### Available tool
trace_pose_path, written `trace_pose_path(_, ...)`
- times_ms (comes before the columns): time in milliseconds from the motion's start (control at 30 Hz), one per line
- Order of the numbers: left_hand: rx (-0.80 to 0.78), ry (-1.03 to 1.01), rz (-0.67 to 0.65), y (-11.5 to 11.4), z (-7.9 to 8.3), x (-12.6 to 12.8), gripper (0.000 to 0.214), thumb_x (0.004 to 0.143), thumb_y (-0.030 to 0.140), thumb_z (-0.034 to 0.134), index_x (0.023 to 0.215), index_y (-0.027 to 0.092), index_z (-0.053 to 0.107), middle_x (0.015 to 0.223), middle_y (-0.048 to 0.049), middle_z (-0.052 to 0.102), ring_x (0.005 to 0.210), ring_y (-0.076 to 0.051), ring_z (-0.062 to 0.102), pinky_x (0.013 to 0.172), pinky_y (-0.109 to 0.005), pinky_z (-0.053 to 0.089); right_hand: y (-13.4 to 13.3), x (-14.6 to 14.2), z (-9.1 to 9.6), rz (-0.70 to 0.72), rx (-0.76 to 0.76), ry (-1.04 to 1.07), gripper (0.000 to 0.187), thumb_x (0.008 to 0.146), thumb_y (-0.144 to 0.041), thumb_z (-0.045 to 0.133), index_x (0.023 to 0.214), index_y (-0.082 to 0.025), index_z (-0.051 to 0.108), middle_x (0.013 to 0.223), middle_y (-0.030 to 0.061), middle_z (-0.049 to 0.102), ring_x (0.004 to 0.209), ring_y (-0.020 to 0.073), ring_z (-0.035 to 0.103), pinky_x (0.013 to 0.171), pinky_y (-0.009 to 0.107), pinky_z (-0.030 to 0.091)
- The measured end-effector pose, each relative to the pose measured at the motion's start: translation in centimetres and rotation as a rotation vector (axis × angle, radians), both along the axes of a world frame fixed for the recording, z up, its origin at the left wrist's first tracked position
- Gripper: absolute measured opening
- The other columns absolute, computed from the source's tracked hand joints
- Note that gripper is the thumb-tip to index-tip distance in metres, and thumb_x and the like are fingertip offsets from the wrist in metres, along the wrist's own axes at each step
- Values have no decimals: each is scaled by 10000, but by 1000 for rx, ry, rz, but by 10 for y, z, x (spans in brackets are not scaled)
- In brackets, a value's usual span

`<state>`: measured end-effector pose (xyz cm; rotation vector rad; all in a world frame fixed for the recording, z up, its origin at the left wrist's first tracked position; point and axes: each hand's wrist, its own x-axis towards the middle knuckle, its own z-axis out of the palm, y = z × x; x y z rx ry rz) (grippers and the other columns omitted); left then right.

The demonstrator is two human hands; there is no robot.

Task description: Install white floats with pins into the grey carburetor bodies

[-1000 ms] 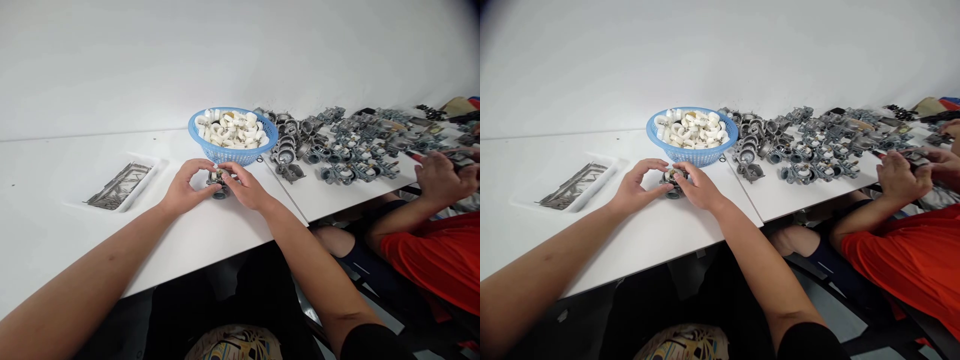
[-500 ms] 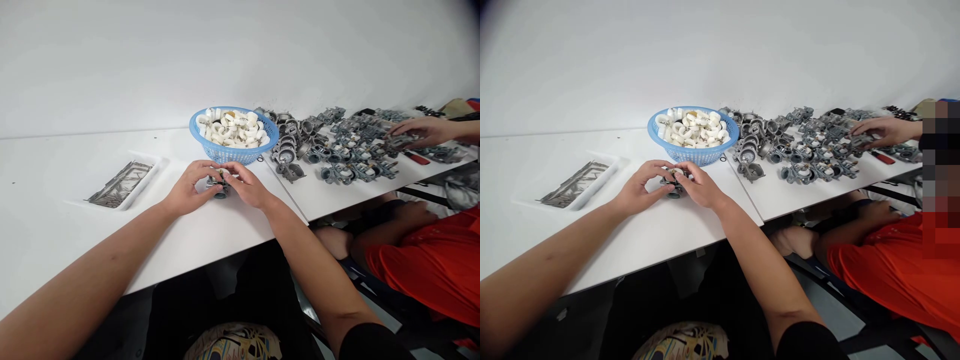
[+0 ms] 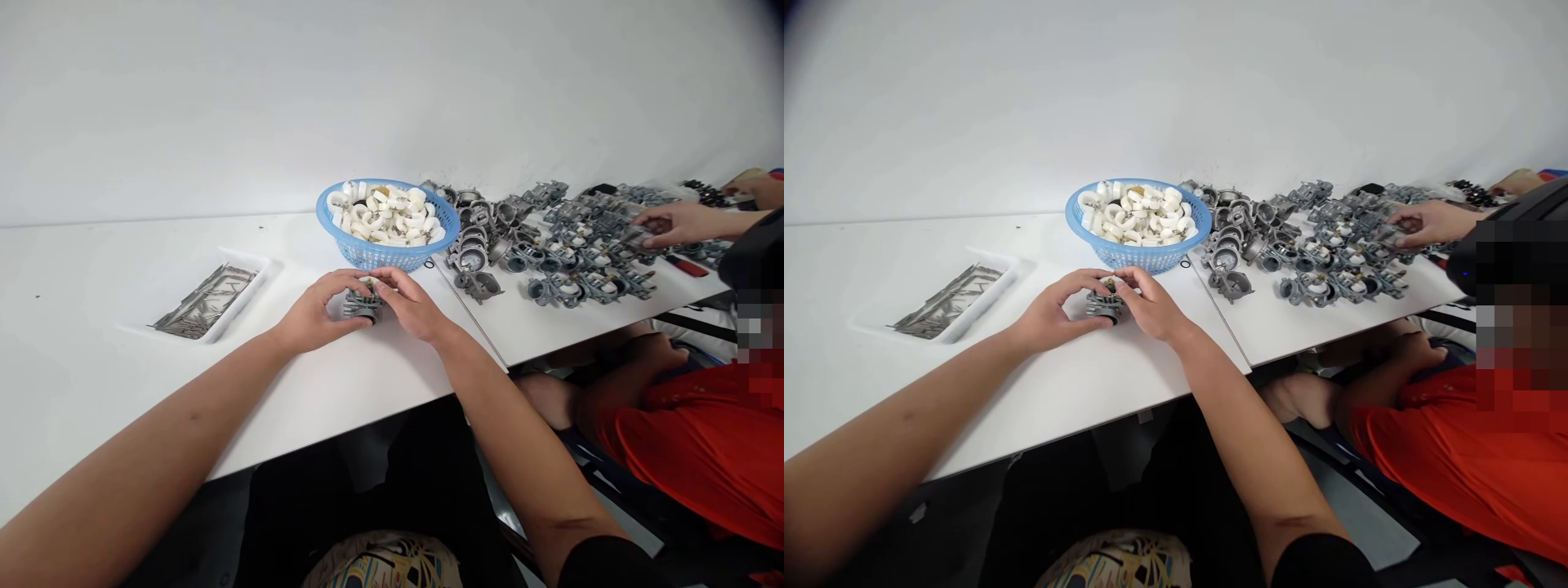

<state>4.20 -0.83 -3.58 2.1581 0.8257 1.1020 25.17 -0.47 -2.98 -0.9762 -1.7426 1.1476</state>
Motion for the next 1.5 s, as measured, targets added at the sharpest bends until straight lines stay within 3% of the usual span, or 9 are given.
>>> trace_pose_path(233, 100, 24, 34, 0, -1, 1, 360, 810, 359, 762, 1114, 242, 610, 1275, -92, 632, 1253, -256, 561, 1104, -430, 428, 2, 0, -5, -73, 0, -34, 379, 958, -473, 544, 1248, -233, 506, 1350, 79, 542, 1296, 213, 488, 1050, 377, 440)
trace_pose_path(367, 102, 85, 98, 1, 0, -1, 474, 794, 440, 765, 1183, 243, 579, 1280, -88, 628, 1241, -265, 561, 1083, -433, 437, 2, 1, -6, -70, 29, -58, 382, 975, -473, 518, 1269, -230, 504, 1353, 80, 543, 1288, 213, 494, 1051, 381, 435)
trace_pose_path(500, 140, 270, 174, 1, 5, -2, 612, 795, 540, 728, 1295, 249, 529, 1347, -80, 607, 1371, -308, 458, 1179, -511, 304, 1, 1, -4, -73, 97, -82, 347, 990, -427, 503, 1288, -248, 514, 1379, 69, 540, 1301, 207, 487, 1017, 356, 447)
trace_pose_path(733, 279, 442, 242, -3, 14, -2, 522, 857, 507, 633, 1304, 250, 544, 1309, -44, 657, 1412, -309, 424, 1217, -538, 208, 0, 1, 4, -48, 215, -116, 322, 1006, -395, 475, 1264, -247, 598, 1321, 47, 604, 1202, 200, 556, 955, 332, 465)
trace_pose_path(1067, 279, 352, 289, -3, 12, -1, 412, 771, 459, 756, 1100, 248, 624, 1158, -19, 713, 1290, -299, 529, 1101, -464, 381, 6, 7, 4, -110, 313, -116, 256, 990, -345, 505, 1093, -239, 714, 1154, 58, 661, 1108, 209, 598, 951, 353, 463)
trace_pose_path(1300, 224, 305, 227, -4, 11, -1, 395, 784, 383, 749, 1129, 251, 610, 1200, -19, 697, 1314, -290, 503, 1114, -468, 381, 3, 4, 6, -141, 328, -138, 240, 932, -269, 540, 1103, -247, 706, 1162, 44, 673, 1113, 209, 600, 985, 370, 459)
trace_pose_path(1400, 214, 280, 212, -3, 8, -2, 389, 782, 384, 756, 1116, 252, 607, 1304, -18, 657, 1377, -299, 440, 1149, -481, 347, 3, 6, 5, -165, 328, -154, 206, 909, -255, 551, 1047, -235, 702, 1136, 45, 678, 1103, 216, 609, 985, 378, 460)
trace_pose_path(1500, 191, 256, 193, -1, 4, -1, 409, 783, 381, 759, 1135, 262, 591, 1282, -14, 668, 1374, -300, 440, 1143, -486, 355, 5, 8, 2, -163, 349, -167, 185, 887, -231, 537, 980, -216, 695, 1099, 50, 685, 1088, 222, 620, 988, 390, 456)
